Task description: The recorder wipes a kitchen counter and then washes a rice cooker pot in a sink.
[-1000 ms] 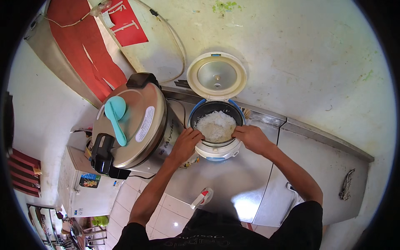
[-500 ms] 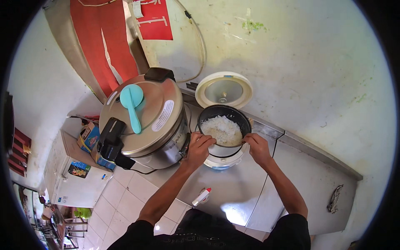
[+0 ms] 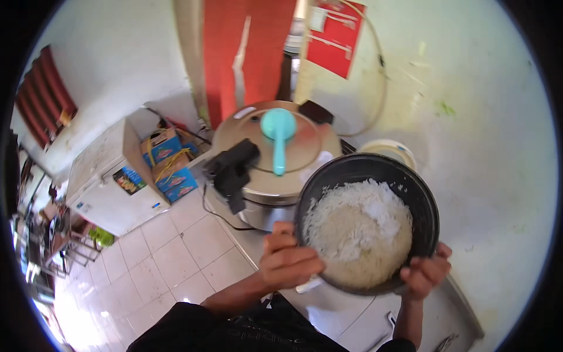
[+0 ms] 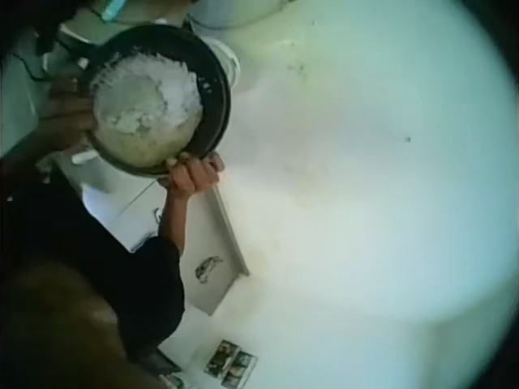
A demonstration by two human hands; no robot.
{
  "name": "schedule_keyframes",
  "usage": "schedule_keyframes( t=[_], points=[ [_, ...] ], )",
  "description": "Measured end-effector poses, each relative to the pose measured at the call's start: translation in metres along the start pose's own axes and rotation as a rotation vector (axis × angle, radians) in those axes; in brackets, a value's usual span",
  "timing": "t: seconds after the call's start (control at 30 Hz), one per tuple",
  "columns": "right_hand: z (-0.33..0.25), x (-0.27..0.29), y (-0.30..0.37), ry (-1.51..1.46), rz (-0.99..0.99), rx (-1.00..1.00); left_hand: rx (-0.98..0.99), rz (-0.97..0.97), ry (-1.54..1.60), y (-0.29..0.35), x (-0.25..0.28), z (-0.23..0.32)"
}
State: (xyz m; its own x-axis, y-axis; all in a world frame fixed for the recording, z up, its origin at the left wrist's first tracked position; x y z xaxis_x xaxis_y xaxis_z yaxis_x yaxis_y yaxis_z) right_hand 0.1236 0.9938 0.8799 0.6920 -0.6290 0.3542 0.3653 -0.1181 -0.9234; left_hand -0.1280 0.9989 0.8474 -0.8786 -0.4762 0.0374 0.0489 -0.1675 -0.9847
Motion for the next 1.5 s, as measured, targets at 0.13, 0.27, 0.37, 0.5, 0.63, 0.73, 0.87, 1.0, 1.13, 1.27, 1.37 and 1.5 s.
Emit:
schedule_keyframes(
  t=[0.13,0.27,0.37,0.5,0.63,0.73,0.87,1.0,1.13,1.27,1.37,1.5],
  points=[
    [-0.093,-0.044,-0.073,-0.192,0.125,0.280,-0.092,0.078,-0.215,-0.008,0.127,0.028],
    [-0.179,-0.154,-0.103,-0.744,-0.369,0.405,-0.008,-0.055,-0.617,0.019,0.241,0.052],
    [-0.273,-0.230,-0.125,-1.076,-0.572,0.650,-0.001,-0.149,-1.010,0.045,0.317,0.072],
    [-0.414,-0.325,-0.112,-1.106,-0.974,0.958,0.034,-0.285,-1.338,0.074,0.405,0.094],
    [-0.559,-0.385,-0.094,-1.118,-1.262,1.275,0.151,-0.214,-1.468,0.107,0.515,0.107],
    [-0.640,-0.420,-0.081,-1.298,-1.420,1.201,0.427,-0.258,-1.511,0.132,0.581,0.099],
    [-0.755,-0.471,-0.076,-1.466,-1.419,1.225,0.493,-0.188,-1.663,0.173,0.682,0.096],
    [-0.873,-0.524,-0.064,-1.549,-1.414,1.341,0.586,-0.168,-1.742,0.212,0.786,0.088],
    [-1.006,-0.568,-0.082,-1.634,-1.286,1.489,0.718,-0.179,-1.841,0.232,0.908,0.088],
    [-1.145,-0.593,-0.096,-1.733,-1.188,1.526,0.895,-0.131,-1.888,0.242,1.038,0.109],
    [-1.241,-0.588,-0.127,-1.810,-1.042,1.565,1.115,0.080,-1.937,0.257,1.123,0.150],
    [-1.374,-0.594,-0.131,-1.801,-0.920,1.694,1.249,0.476,-1.931,0.288,1.231,0.195]
  ],
)
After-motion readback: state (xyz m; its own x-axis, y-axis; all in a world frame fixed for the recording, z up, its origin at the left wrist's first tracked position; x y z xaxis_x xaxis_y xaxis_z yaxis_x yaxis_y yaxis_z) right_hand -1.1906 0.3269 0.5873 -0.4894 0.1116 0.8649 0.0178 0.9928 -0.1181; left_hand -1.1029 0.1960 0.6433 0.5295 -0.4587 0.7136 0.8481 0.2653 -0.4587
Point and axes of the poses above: each hand's wrist, its own y-axis away from the middle knuckle, its own x-axis out of the back of the hand, z = x × y, the point moved 9 cm from there along -y, towards the middle knuckle, and after that the axes turned 3 degrees about -y, right-handed, at the moved point
